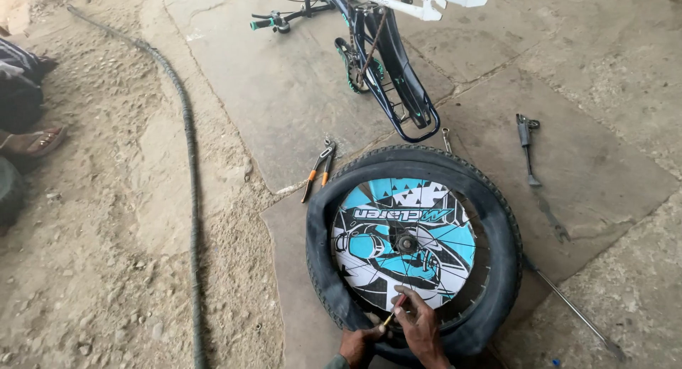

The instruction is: Replacing the inner tube and repairing a bicycle tire using levers.

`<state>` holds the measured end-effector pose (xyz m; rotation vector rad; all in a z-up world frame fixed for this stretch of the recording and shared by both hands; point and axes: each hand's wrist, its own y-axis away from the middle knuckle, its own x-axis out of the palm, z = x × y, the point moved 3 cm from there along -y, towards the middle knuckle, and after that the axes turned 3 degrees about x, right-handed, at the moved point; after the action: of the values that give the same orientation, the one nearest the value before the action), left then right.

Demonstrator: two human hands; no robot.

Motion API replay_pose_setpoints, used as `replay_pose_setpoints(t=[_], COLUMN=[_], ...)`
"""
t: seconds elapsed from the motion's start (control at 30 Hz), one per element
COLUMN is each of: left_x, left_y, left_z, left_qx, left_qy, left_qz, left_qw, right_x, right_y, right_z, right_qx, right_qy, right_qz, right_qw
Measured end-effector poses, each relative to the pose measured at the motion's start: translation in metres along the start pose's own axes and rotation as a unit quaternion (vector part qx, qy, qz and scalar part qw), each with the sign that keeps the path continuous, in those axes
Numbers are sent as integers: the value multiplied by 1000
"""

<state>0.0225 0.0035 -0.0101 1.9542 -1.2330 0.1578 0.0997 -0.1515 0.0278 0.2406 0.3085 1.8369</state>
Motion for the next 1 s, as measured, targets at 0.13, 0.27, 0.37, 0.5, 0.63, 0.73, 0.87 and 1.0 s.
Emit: replay_pose_setpoints(t=[0.13, 0.27, 0.37, 0.5, 0.63, 0.73, 0.87, 1.0], left_x=[-3, -3, -6, -8, -17, -24, -21, -24], left_y=[-4, -6, -8, -9, -23, -32, -29, -29], left_z=[3, 2, 7, 5, 15, 24, 20, 18], left_qx=[-1, -14, -13, -5, 4, 26, 18, 5], left_qy=[-5, -6, -7, -25, -34, -55, -75, -87], left_qz=[5, 0, -4, -1, 18, 45, 24, 4], left_qw=[1000, 1000, 1000, 1000, 999, 997, 997, 996], right_x=[-1, -2, 1, 4, 1, 0, -5, -2], right_y=[-2, -4, 0, 0, -4, -2, -9, -6], right_z=[0, -5, 4, 8, 3, 14, 6, 12], right_qx=[-24, 13, 9, -27, -58, -27, -52, -43], right_qy=[64, 20, 58, 155, 122, 112, 200, 148], right_qz=[-21, -15, -10, -26, -12, 10, -19, -33], right_qw=[997, 1000, 998, 987, 991, 993, 978, 987])
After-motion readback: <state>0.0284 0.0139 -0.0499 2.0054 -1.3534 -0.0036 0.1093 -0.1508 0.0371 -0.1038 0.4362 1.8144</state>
